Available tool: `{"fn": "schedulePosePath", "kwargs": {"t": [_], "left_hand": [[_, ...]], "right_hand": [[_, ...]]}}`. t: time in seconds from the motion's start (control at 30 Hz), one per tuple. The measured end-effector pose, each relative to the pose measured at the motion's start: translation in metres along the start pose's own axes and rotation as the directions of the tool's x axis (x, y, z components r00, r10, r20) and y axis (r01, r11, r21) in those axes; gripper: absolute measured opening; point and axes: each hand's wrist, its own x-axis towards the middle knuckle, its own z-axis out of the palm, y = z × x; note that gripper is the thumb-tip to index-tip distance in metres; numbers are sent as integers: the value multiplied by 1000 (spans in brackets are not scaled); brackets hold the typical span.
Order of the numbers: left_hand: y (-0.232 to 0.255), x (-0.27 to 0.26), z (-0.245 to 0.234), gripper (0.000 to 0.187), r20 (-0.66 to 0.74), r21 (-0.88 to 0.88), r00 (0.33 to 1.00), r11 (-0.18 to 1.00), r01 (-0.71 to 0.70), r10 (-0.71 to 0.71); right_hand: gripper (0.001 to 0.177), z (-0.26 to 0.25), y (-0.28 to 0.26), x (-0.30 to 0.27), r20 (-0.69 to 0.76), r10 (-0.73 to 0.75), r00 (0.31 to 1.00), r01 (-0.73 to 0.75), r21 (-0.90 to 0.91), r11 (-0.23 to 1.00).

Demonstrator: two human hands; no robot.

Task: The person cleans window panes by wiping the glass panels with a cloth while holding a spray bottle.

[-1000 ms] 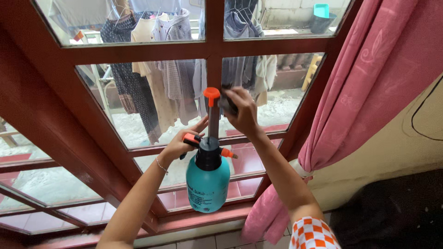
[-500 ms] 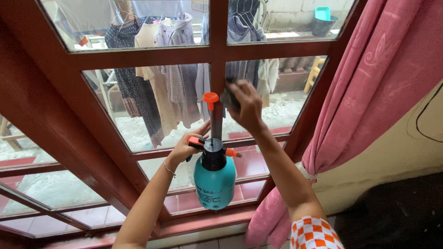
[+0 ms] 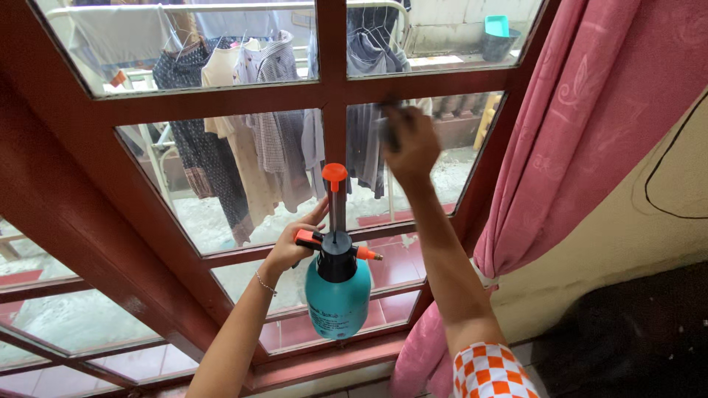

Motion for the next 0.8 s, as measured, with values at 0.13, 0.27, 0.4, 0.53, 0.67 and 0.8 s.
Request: {"fn": "schedulePosePath", "kwargs": {"t": [0.13,0.27,0.4,0.53,0.67,0.8], "left_hand": [[-10,2,-5,39,-2,0,1000,1000,4,-4],[-23,0,-9,29,11,1,999,999,-35,35],[-25,1,-11,33,4,28,999,999,-41,41],[-20,1,-9,25,4,-9,999,999,-43,43],[-6,3,-5,28,43,52,997,997,-58,56],[-3,4,-1,26,41,78,997,995,-69,66]], "right_hand": [[47,7,30,-17,-107,228,968,-228,18,974],[52,27,-2,-13,-101,24,995,-19,52,998],[37,23,-43,-2,9,-28,1000,28,58,998],[35,19,-18,2,-114,8,993,-3,47,999],[39,-2,33,-9,-222,116,968,-123,-18,992],[51,2,40,-12,-268,273,924,-275,33,961]]}}
